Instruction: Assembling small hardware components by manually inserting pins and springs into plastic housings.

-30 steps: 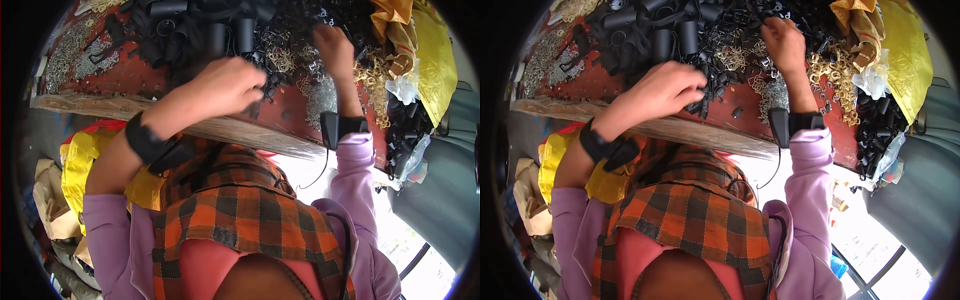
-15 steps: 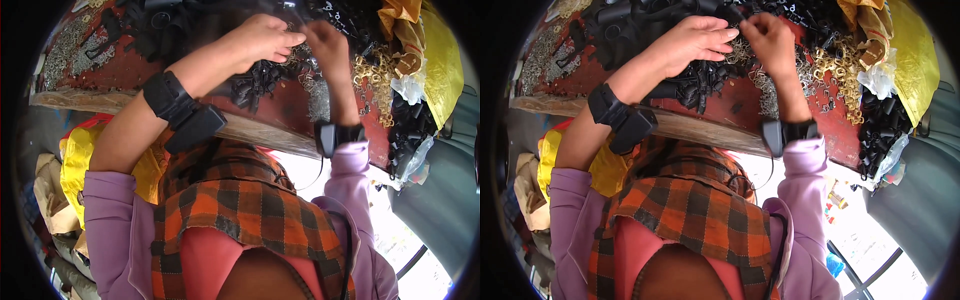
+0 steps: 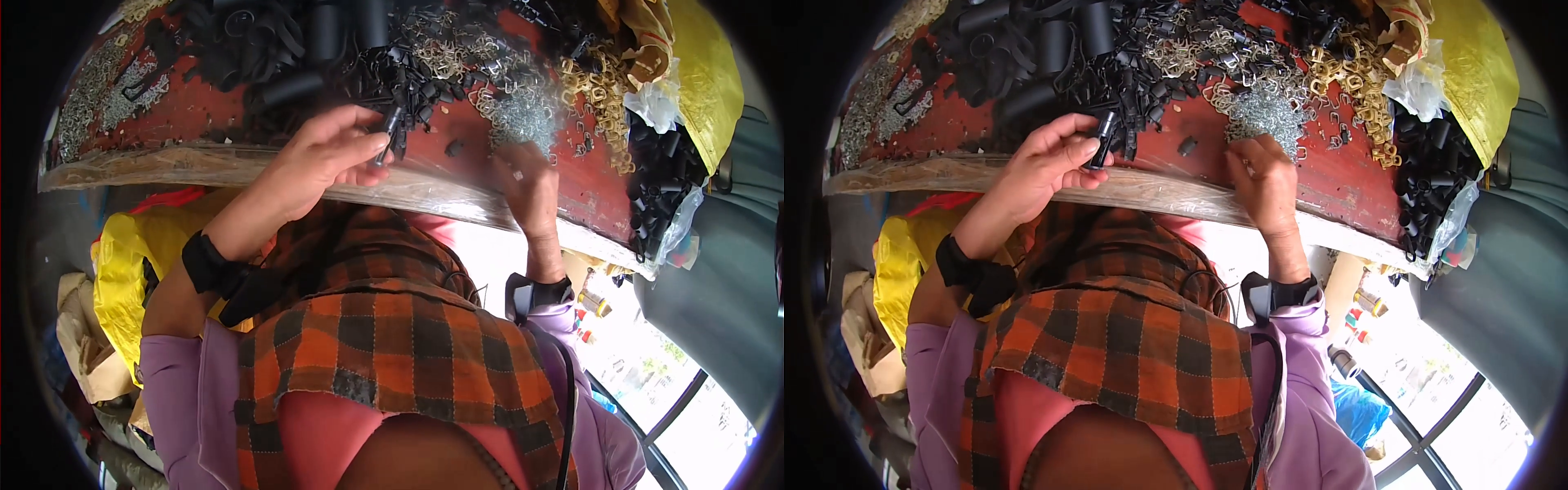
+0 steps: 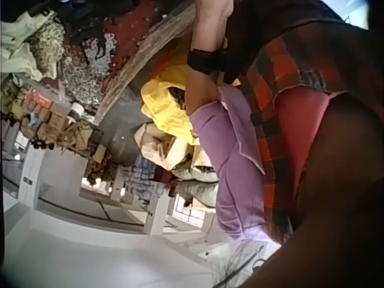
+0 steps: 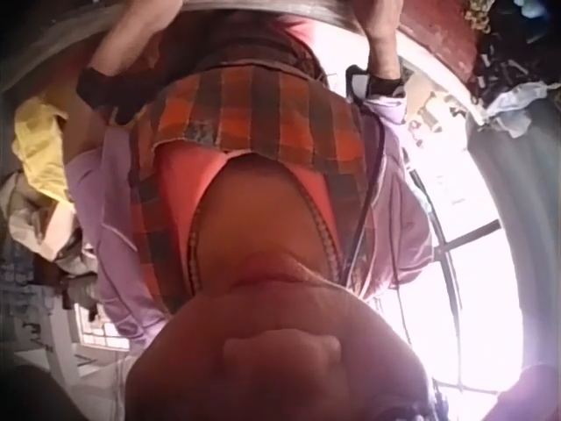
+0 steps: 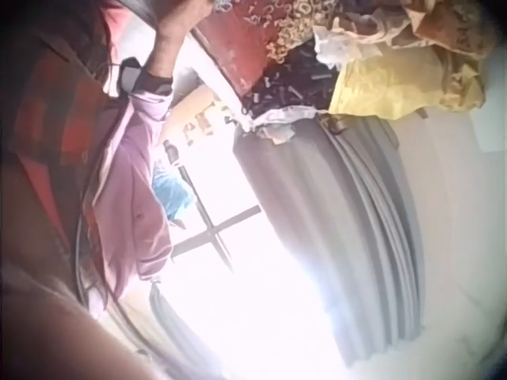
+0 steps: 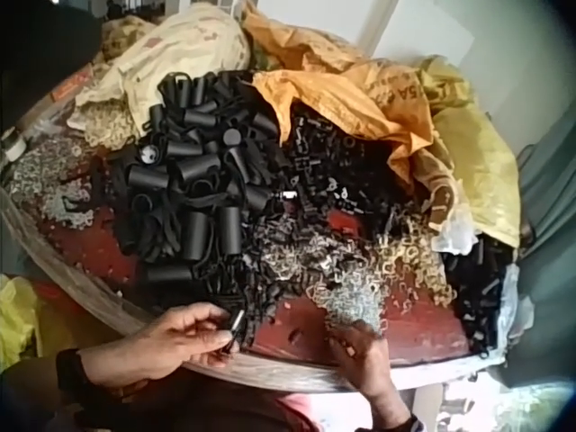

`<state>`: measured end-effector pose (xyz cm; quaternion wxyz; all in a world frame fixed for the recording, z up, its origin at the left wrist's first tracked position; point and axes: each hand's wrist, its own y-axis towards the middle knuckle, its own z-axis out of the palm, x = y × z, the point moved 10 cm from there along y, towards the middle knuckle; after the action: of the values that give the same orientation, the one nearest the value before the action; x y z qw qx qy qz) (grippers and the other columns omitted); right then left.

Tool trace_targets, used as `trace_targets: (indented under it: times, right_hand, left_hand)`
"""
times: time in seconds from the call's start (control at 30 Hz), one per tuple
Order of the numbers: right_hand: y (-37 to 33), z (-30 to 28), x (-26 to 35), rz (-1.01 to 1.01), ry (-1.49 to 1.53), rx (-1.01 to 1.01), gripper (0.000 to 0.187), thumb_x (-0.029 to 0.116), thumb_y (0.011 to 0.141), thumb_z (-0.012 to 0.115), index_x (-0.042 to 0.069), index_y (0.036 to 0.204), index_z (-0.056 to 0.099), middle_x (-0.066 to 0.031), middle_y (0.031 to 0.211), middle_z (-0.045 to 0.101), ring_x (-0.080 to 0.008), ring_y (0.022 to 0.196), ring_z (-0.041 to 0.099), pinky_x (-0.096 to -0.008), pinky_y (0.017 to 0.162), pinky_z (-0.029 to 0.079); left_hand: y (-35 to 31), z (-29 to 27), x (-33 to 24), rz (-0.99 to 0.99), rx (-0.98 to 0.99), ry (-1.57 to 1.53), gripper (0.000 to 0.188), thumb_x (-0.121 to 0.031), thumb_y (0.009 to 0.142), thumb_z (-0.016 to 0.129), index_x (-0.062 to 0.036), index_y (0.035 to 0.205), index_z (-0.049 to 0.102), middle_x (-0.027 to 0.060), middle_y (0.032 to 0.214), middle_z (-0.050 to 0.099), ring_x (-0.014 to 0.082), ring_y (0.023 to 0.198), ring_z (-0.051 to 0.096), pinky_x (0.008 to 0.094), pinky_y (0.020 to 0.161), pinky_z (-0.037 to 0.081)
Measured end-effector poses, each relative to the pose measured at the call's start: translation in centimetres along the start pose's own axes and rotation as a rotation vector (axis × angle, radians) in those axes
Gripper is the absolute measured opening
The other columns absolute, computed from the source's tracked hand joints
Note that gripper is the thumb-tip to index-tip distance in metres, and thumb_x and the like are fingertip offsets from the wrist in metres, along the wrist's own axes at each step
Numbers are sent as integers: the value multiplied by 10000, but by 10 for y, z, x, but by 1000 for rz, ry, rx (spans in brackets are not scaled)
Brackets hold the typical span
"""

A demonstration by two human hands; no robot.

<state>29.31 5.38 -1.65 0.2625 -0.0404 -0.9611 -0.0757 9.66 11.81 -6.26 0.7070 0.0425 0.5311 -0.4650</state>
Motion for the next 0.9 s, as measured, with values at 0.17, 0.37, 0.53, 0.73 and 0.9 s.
trace_targets:
  times: [0.17,0.37,0.53,0.73,0.9]
  right_hand:
    - [-2,9,3,47,66,75,126,21,688,612,16,813,595,-85,749,556,-187,612,557,-265,539,439]
    - [4,35,18,-126,115,280,112,44,685,629,23,781,576,-84,721,532,-222,609,552,-299,534,440]
    - [7,43,22,-281,95,379,115,59,698,614,39,788,546,-91,739,504,-269,623,550,-340,542,447]
    - [1,43,38,-374,-118,405,99,66,713,595,32,779,529,-96,757,495,-283,641,553,-358,537,449]
    - [4,31,44,-265,22,247,97,40,706,594,21,779,532,-100,730,488,-280,638,552,-351,534,455]
  left_hand:
    - [-2,-1,14,-33,43,-3,371,-217,833,546,-6,1124,453,54,891,564,112,757,568,234,673,473]
    - [2,1,23,-77,57,-21,369,-230,829,552,-11,1115,473,40,884,562,97,748,559,225,674,468]
    - [6,2,29,-116,70,-34,376,-234,826,556,-16,1121,472,39,877,564,92,737,555,222,672,466]
    - [6,4,29,-105,62,-59,353,-231,825,557,-18,1097,483,44,875,566,94,720,555,222,674,467]
    - [7,12,36,-133,34,-120,322,-214,828,552,-21,1078,490,50,906,563,104,732,566,236,707,477]
